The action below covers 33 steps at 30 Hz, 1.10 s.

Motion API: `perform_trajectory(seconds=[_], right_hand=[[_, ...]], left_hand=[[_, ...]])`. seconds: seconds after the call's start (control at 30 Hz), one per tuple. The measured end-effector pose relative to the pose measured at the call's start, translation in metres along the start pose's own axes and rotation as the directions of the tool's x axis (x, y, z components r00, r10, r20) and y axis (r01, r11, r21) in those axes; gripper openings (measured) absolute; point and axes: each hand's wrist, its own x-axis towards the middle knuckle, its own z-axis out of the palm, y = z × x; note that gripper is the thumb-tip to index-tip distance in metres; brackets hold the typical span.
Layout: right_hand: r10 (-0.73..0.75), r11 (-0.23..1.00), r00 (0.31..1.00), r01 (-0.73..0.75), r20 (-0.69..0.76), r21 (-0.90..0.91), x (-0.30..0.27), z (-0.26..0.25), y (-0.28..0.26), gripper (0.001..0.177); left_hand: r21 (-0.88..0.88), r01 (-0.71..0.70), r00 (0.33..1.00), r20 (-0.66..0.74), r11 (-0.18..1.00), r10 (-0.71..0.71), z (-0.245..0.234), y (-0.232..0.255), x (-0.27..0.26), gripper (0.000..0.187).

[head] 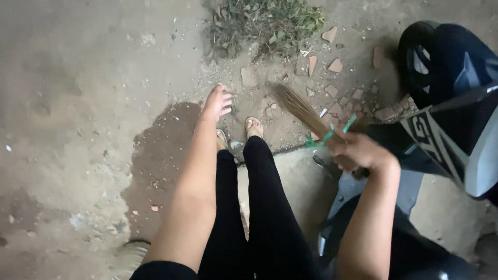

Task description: Sweeping the dirt ground with a twig broom outdoors.

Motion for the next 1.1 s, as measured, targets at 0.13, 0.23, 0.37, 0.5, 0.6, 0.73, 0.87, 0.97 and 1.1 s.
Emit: perform_trajectory(seconds=[0.13, 0.23, 0.37, 0.5, 0.6, 0.73, 0.87, 0.97, 1.1], right_hand=[[-0.055, 0.991, 0.997, 0.049, 0.044, 0.127, 0.105, 0.078, 0.096, 0.035], [-0.039, 0.955, 0.999, 0.043, -0.018, 0.294, 0.208, 0.161, 0.114, 0.021], [-0.264, 0.907, 0.929, 0.331, -0.259, 0.262, 0.249, 0.22, 0.013, 0.027], [-0.361, 0.72, 0.804, 0.562, -0.471, 0.407, 0.213, 0.236, -0.065, 0.051], [-0.359, 0.593, 0.78, 0.615, -0.512, 0.52, 0.141, 0.237, -0.084, 0.074], [-0.399, 0.593, 0.736, 0.662, -0.546, 0.459, 0.135, 0.238, -0.042, 0.058], [-0.197, 0.391, 0.961, 0.257, -0.192, 0.884, 0.076, 0.268, -0.019, 0.028], [-0.152, 0.218, 0.985, -0.042, 0.076, 0.975, 0.068, 0.298, 0.004, 0.02], [-0.193, -0.084, 0.911, -0.385, 0.364, 0.919, 0.146, 0.326, 0.013, 0.018]], left_hand=[[0.055, 0.014, 0.999, 0.042, 0.998, -0.016, -0.007, -0.006, -0.001, 0.069], [0.052, 0.065, 0.993, 0.094, 0.997, -0.069, -0.009, -0.004, -0.016, 0.069], [0.179, 0.141, 0.957, 0.228, 0.974, -0.181, 0.01, 0.006, -0.043, 0.072], [0.271, 0.008, 0.927, 0.359, 0.963, -0.109, 0.019, 0.023, -0.062, 0.075], [0.257, -0.08, 0.916, 0.399, 0.963, -0.031, 0.014, 0.031, -0.067, 0.071], [0.272, -0.06, 0.928, 0.369, 0.96, -0.047, -0.009, 0.026, -0.066, 0.066], [0.253, 0.028, 0.966, 0.242, 0.967, -0.092, -0.043, 0.009, -0.04, 0.061], [0.231, 0.088, 0.976, 0.175, 0.969, -0.131, -0.058, 0.002, -0.028, 0.059], [0.247, 0.094, 0.985, 0.121, 0.964, -0.127, -0.066, 0.007, -0.023, 0.058]])
